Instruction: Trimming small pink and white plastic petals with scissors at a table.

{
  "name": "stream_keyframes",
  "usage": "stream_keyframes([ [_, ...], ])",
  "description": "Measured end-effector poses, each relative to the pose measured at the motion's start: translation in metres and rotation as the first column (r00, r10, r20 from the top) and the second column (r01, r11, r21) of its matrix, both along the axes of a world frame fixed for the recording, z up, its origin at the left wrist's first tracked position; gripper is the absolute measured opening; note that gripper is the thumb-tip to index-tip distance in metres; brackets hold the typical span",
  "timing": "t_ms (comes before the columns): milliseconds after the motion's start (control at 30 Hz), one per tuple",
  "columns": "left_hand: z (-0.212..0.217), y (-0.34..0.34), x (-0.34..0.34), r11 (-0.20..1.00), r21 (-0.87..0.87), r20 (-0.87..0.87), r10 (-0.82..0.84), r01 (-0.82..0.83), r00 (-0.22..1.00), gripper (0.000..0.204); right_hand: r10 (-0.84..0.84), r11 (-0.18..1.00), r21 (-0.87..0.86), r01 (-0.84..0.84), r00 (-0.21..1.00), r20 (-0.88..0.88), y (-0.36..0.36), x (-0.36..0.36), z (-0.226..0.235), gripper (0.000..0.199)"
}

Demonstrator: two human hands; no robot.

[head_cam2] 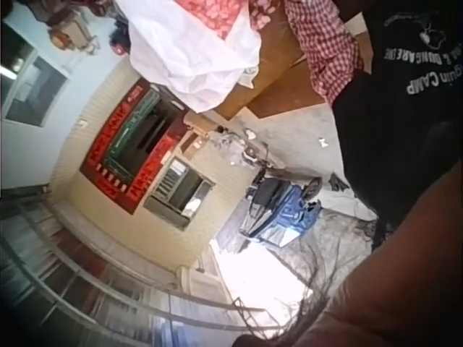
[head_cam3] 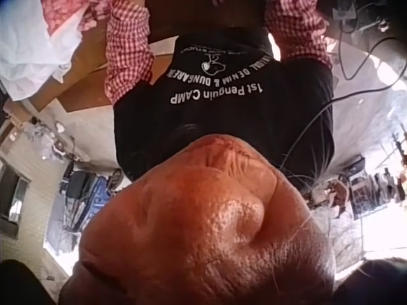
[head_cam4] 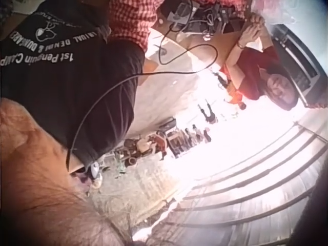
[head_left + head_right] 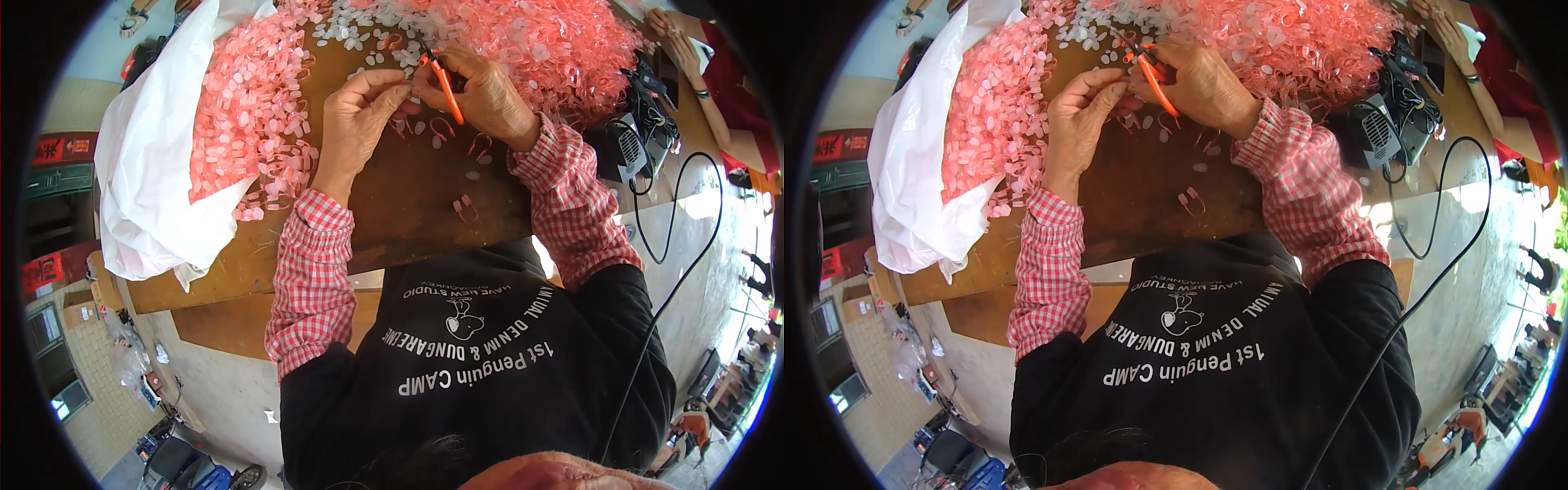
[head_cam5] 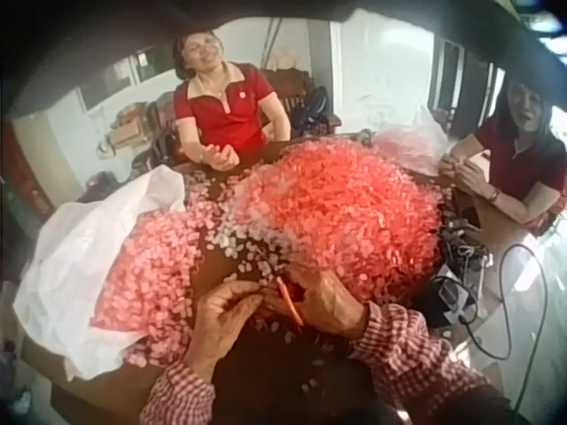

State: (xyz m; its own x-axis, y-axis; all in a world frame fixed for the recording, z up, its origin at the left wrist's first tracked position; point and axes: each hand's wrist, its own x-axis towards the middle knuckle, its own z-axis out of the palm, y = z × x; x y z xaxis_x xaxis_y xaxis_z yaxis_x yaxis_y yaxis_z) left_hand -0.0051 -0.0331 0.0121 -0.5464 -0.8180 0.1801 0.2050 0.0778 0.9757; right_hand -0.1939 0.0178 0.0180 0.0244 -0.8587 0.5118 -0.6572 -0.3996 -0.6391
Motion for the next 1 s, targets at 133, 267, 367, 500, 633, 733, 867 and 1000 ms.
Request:
stream_keyframes([
  [133, 0.009, 0.003, -0.001, 0.854, -0.5, 0.208, 0.28, -0.144, 0.937, 0.015, 0.05, 0.994, -0.097, -0.051, 0.999, -0.015, 0.001, -0.001, -0.001, 0.03],
  [267, 0.007, 0.011, -0.004, 0.824, -0.551, 0.222, 0.296, -0.132, 0.929, 0.015, -0.026, 0.993, -0.114, 0.027, 1.0, 0.011, 0.001, 0.002, -0.015, 0.03],
  [367, 0.014, 0.021, -0.005, 0.852, -0.514, 0.242, 0.251, -0.095, 0.937, 0.016, -0.031, 0.997, -0.071, 0.03, 0.999, -0.013, 0.009, 0.003, -0.003, 0.026],
  [500, 0.009, 0.018, -0.005, 0.838, -0.531, 0.241, 0.289, -0.124, 0.926, 0.016, -0.036, 0.998, -0.055, 0.033, 0.998, -0.053, 0.008, 0.005, 0.0, 0.026],
  [633, 0.006, 0.014, -0.009, 0.811, -0.558, 0.243, 0.363, -0.177, 0.9, 0.015, -0.064, 0.983, -0.171, 0.061, 0.998, -0.014, 0.001, 0.009, -0.007, 0.024],
  [733, 0.007, 0.015, -0.011, 0.786, -0.574, 0.207, 0.411, -0.23, 0.888, 0.013, -0.007, 0.993, -0.117, 0.015, 0.998, 0.069, -0.003, 0.006, -0.003, 0.019],
  [867, 0.003, 0.007, -0.003, 0.883, -0.375, 0.205, 0.375, -0.281, 0.904, 0.012, 0.062, 0.998, 0.001, -0.068, 0.917, 0.395, 0.001, 0.002, 0.006, 0.016],
  [1000, -0.002, 0.001, 0.0, 0.933, 0.261, -0.141, 0.291, -0.248, 0.946, 0.012, -0.075, 0.967, 0.251, 0.045, 0.991, 0.111, 0.004, -0.01, 0.01, 0.028],
])
